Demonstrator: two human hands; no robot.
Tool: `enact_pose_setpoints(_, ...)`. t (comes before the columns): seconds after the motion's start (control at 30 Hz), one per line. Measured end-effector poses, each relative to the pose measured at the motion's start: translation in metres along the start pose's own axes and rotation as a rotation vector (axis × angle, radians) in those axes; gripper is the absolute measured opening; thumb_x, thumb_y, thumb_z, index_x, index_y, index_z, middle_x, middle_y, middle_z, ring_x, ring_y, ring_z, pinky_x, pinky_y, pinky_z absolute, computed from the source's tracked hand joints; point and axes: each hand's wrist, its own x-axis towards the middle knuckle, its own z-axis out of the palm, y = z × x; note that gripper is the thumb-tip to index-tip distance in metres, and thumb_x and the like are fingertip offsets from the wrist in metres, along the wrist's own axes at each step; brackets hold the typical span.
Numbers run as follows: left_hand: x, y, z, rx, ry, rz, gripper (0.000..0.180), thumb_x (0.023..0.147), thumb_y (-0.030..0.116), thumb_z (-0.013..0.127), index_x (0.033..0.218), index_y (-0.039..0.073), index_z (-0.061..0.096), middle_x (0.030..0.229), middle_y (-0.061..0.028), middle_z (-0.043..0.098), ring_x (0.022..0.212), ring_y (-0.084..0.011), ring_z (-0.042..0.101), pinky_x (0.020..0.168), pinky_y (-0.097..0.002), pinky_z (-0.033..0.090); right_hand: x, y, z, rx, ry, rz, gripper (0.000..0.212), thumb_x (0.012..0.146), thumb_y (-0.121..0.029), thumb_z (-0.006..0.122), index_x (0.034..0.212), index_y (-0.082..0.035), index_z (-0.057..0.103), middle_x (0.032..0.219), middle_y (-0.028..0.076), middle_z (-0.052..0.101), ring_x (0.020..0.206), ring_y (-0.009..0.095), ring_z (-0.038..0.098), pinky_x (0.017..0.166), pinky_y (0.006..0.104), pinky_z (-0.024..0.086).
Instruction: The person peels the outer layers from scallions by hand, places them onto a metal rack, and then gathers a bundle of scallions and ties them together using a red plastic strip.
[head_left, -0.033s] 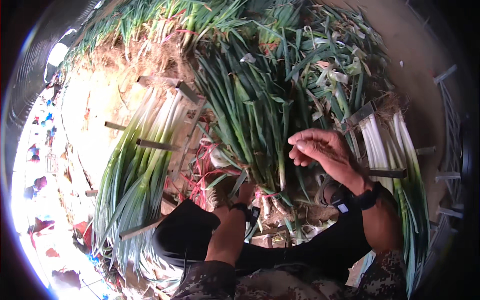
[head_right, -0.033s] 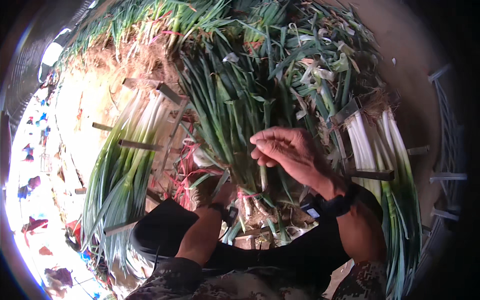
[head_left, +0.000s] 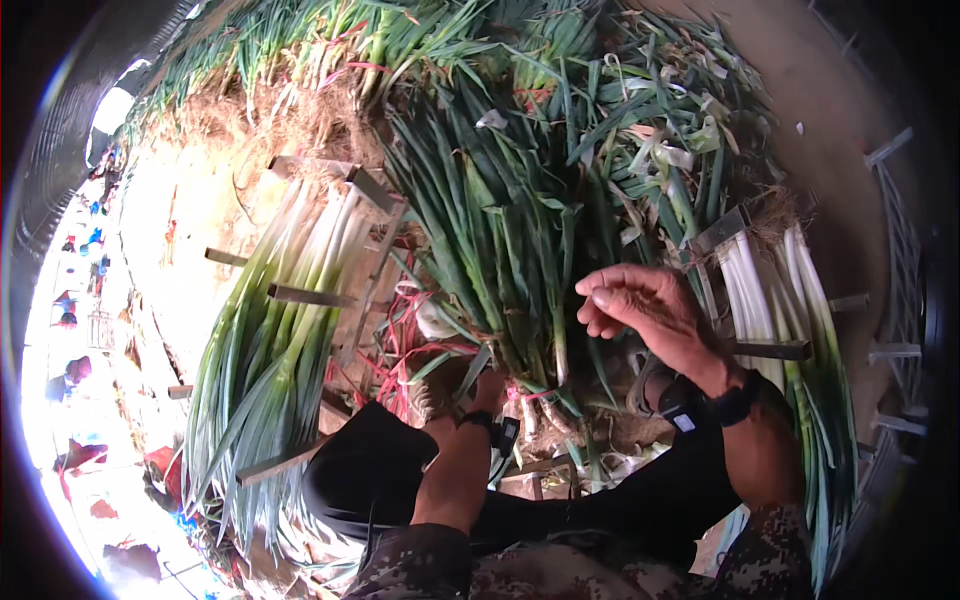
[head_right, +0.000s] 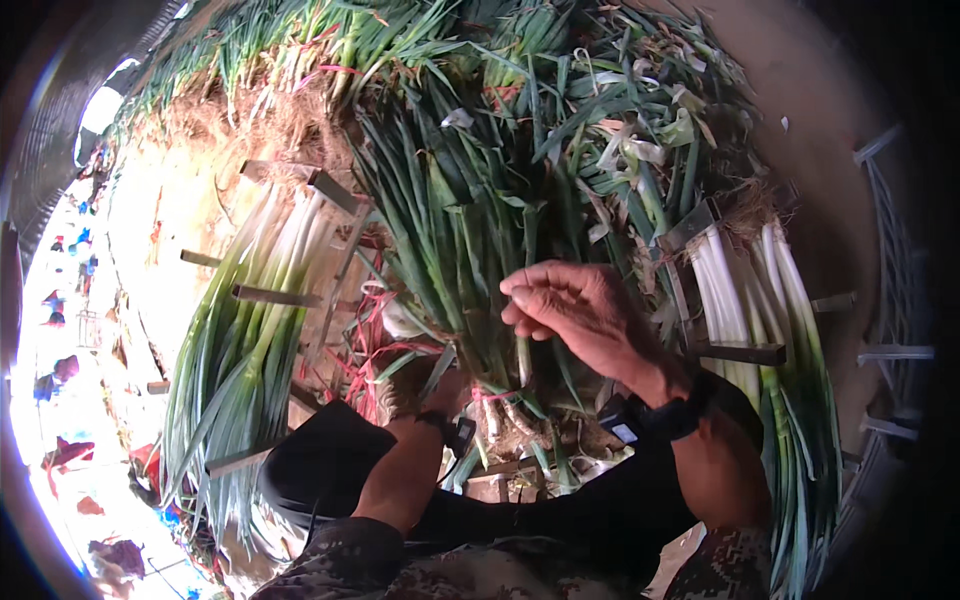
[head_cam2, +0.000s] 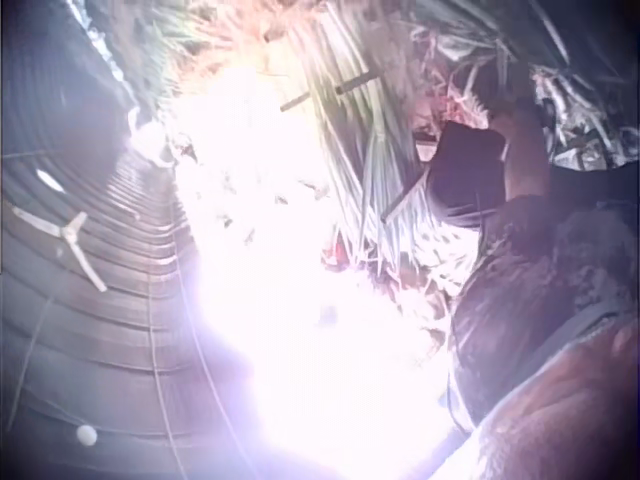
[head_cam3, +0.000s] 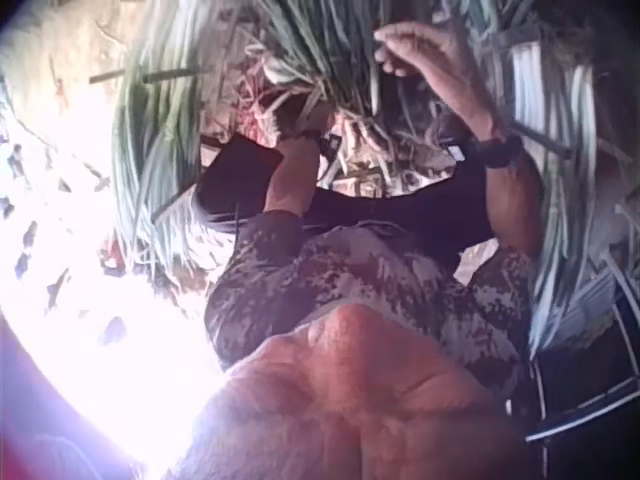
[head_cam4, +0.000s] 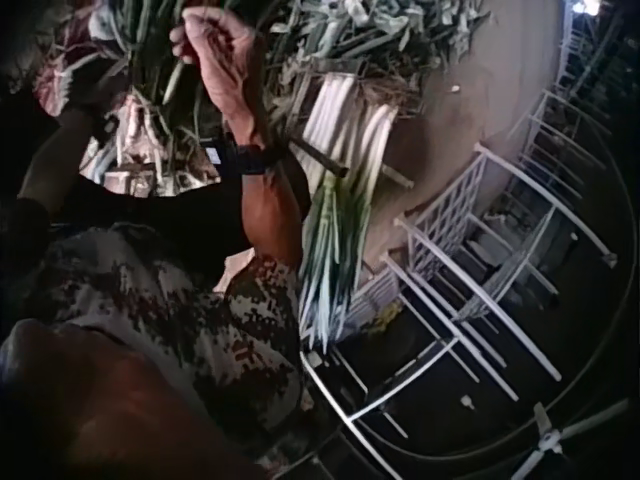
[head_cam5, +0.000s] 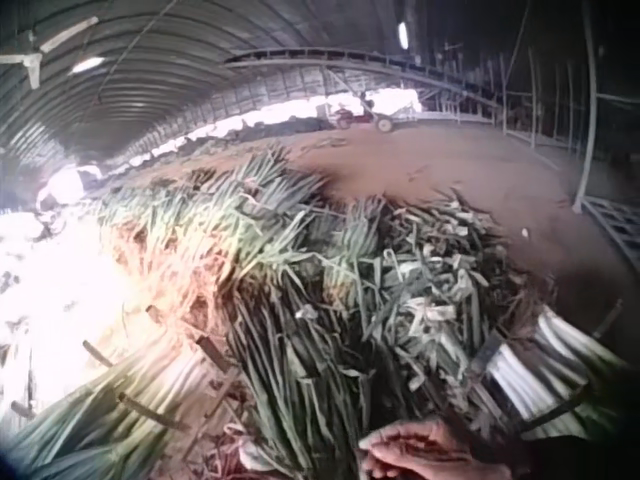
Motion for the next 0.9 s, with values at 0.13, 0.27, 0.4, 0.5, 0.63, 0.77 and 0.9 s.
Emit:
enact_pose_setpoints(0.13, 0.003, -0.008, 0.001, -0.225, -0.011, -0.121, 0.021, 0.095, 0.030, 0.062, 0.084, 0.012, 0.067, 0.069, 0.0008, 0.059, 0.060, -0.0138, 0.055, 0.056, -0.0328, 0.044, -0.005, -0.006, -0.001, 0.020, -0.014, 0.005, 0.030, 0.100, -0.020, 0.061, 0.115, 0.004, 0.065, 0.094, 0.012, 0.071, 0.082, 0.012, 0.067, 0.076, 0.0260, 0.055)
enact_pose_setpoints(0.27, 0.000, 0.006, 0.016, -0.464, -0.125, -0.158, 0.016, 0.097, 0.026, 0.061, 0.092, 0.013, 0.067, 0.075, 0.0040, 0.061, 0.060, -0.0101, 0.054, 0.054, -0.0290, 0.043, -0.008, -0.007, -0.001, 0.019, -0.022, 0.044, 0.026, 0.099, -0.017, 0.061, 0.115, 0.003, 0.066, 0.094, 0.010, 0.071, 0.082, 0.011, 0.066, 0.074, 0.0247, 0.055)
enact_pose_setpoints(0.4, -0.011, 0.044, 0.005, -0.827, -0.030, 0.142, 0.015, 0.098, 0.021, 0.058, 0.098, 0.009, 0.068, 0.078, -0.0011, 0.065, 0.063, -0.0116, 0.059, 0.051, -0.0277, 0.043, -0.007, 0.002, 0.009, 0.005, -0.124, -0.019, 0.027, 0.099, -0.017, 0.060, 0.116, 0.003, 0.065, 0.095, 0.010, 0.072, 0.083, 0.010, 0.066, 0.073, 0.0234, 0.054)
enact_pose_setpoints(0.5, -0.029, 0.094, 0.004, -0.718, 0.017, 0.182, 0.021, 0.099, 0.020, 0.054, 0.106, 0.004, 0.066, 0.083, -0.0036, 0.066, 0.069, -0.0120, 0.063, 0.056, -0.0265, 0.047, -0.012, 0.011, 0.012, -0.072, -0.200, -0.015, 0.025, 0.100, -0.016, 0.060, 0.115, 0.003, 0.066, 0.095, 0.010, 0.071, 0.082, 0.012, 0.066, 0.077, 0.0261, 0.054)
enact_pose_setpoints(0.63, -0.100, 0.181, 0.089, -0.073, 0.121, 1.014, 0.023, 0.099, 0.025, 0.057, 0.101, 0.005, 0.067, 0.081, 0.0004, 0.064, 0.073, -0.0074, 0.059, 0.061, -0.0248, 0.046, -0.038, 0.009, -0.009, -0.301, -0.105, -0.020, 0.024, 0.095, -0.018, 0.063, 0.109, 0.001, 0.068, 0.089, 0.009, 0.073, 0.080, 0.012, 0.068, 0.073, 0.0289, 0.053)
enact_pose_setpoints(0.77, -0.152, 0.229, 0.090, -0.407, -0.170, 0.730, 0.022, 0.100, 0.026, 0.062, 0.092, 0.006, 0.068, 0.080, 0.0065, 0.060, 0.070, -0.0026, 0.050, 0.061, -0.0196, 0.038, -0.021, 0.029, 0.002, -0.622, -0.220, -0.226, 0.027, 0.093, -0.029, 0.064, 0.106, -0.006, 0.070, 0.088, 0.016, 0.071, 0.081, 0.030, 0.071, 0.073, 0.0365, 0.054)
enact_pose_setpoints(0.9, -0.130, 0.206, 0.099, -0.474, -0.206, 0.551, 0.031, 0.099, 0.032, 0.062, 0.092, 0.003, 0.066, 0.086, -0.0007, 0.067, 0.070, -0.0065, 0.056, 0.064, -0.0232, 0.045, -0.010, 0.030, 0.000, -0.733, -0.167, -0.209, 0.027, 0.091, -0.027, 0.067, 0.105, -0.005, 0.070, 0.090, 0.017, 0.072, 0.081, 0.030, 0.071, 0.071, 0.0362, 0.055)
